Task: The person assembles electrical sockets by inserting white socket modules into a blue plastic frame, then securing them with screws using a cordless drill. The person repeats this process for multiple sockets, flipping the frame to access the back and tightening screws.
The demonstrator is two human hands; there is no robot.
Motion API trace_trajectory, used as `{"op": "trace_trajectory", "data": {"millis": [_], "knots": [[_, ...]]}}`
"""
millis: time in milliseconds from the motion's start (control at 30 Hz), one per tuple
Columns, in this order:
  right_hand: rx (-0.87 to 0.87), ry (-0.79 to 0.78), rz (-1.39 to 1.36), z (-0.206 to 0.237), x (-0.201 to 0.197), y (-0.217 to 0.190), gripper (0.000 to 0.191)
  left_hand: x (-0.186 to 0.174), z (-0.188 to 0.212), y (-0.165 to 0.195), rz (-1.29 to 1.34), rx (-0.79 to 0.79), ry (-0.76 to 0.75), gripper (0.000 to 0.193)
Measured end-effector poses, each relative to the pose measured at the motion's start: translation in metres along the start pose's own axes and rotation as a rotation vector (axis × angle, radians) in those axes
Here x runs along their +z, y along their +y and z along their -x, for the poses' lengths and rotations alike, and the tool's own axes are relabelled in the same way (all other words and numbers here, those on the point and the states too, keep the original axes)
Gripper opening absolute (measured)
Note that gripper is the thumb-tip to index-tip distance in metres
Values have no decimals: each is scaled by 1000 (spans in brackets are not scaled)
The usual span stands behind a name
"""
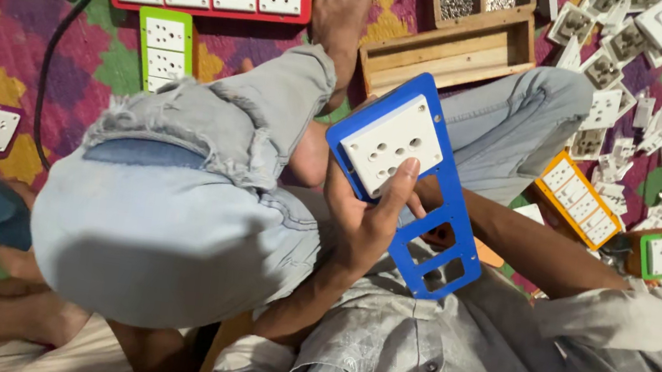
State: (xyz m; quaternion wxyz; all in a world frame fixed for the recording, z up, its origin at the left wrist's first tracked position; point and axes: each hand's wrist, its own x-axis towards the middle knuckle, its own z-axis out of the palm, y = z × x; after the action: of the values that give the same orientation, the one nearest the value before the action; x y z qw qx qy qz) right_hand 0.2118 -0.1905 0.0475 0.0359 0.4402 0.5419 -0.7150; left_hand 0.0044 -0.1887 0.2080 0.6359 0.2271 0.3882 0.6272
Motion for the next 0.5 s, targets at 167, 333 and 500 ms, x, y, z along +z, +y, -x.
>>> {"op": "trace_trajectory", "data": {"millis": [167, 333, 500], "knots": [[3, -9, 5, 0, -2, 0, 16, -1, 1, -5, 4, -45, -3, 52], [2, 9, 27, 1, -10, 3, 16, 0, 0, -2, 34, -11, -20, 60], [-47, 160, 57, -3, -23, 18, 15, -3, -3, -4, 88, 0, -71, 63]]}}
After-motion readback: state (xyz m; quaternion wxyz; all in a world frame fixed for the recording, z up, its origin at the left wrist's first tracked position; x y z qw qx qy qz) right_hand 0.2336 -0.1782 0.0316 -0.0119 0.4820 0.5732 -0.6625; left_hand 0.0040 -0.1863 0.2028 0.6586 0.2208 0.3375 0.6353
